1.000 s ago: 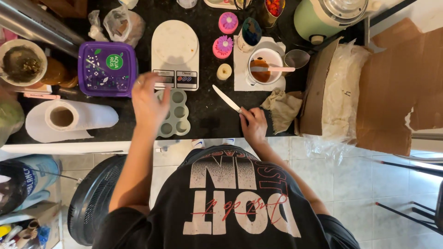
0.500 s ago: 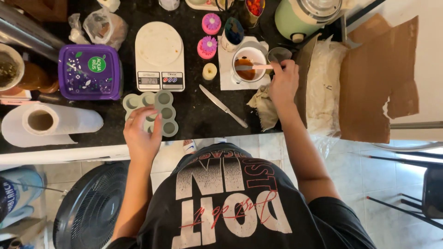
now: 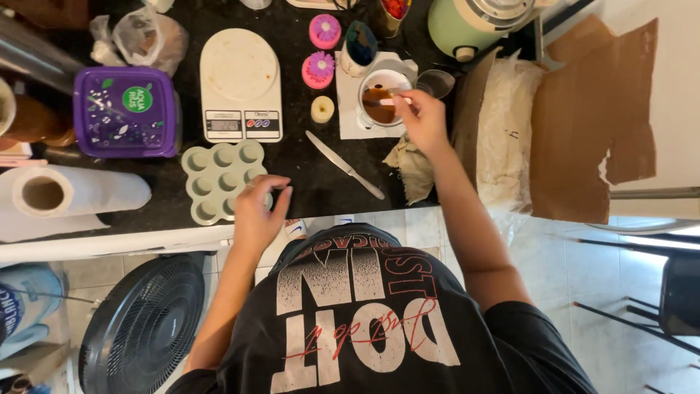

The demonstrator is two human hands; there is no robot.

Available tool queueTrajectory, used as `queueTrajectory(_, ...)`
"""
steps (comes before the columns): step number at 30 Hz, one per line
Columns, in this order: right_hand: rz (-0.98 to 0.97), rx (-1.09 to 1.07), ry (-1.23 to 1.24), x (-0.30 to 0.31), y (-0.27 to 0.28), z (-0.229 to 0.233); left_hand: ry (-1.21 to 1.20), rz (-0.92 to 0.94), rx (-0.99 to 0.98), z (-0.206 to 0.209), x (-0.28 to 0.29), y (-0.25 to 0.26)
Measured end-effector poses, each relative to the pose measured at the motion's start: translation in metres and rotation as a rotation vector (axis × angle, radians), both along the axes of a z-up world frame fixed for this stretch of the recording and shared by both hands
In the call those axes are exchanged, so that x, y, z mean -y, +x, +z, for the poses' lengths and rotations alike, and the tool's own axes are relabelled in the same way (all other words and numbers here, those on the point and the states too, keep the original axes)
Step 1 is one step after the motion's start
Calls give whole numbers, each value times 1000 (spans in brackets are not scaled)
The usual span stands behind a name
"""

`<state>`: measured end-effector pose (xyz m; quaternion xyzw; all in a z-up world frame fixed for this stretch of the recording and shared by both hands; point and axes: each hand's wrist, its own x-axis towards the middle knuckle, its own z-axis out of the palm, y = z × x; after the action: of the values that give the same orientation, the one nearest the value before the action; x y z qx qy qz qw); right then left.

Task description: Stirring liquid in a bowl on a stove and then scraping material with a knife at a workstation.

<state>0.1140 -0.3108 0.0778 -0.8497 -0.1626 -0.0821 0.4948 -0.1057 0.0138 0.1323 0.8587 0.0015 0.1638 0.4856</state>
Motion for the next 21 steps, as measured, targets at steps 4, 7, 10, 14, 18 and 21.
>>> queueTrajectory(4,-16,163,-105,11,-8,2,-7,-49,-20,3,22,5)
queueTrajectory(7,-114,295,-328,20,-7,-1,18,-58,-32,-1,21,0)
queueTrajectory(10,-155,315,-320,5,-6,-2,70,-45,-39,-3,12,-7)
queueTrajectory(14,-157,286,-339,0,-12,3,111,8,-36,1,-1,-17)
queueTrajectory(18,-174,302,-345,1,-1,-17,118,40,-57,-5,-7,-29)
queueTrajectory(21,-188,313,-397,-3,-10,-3,99,37,-70,3,-7,-35)
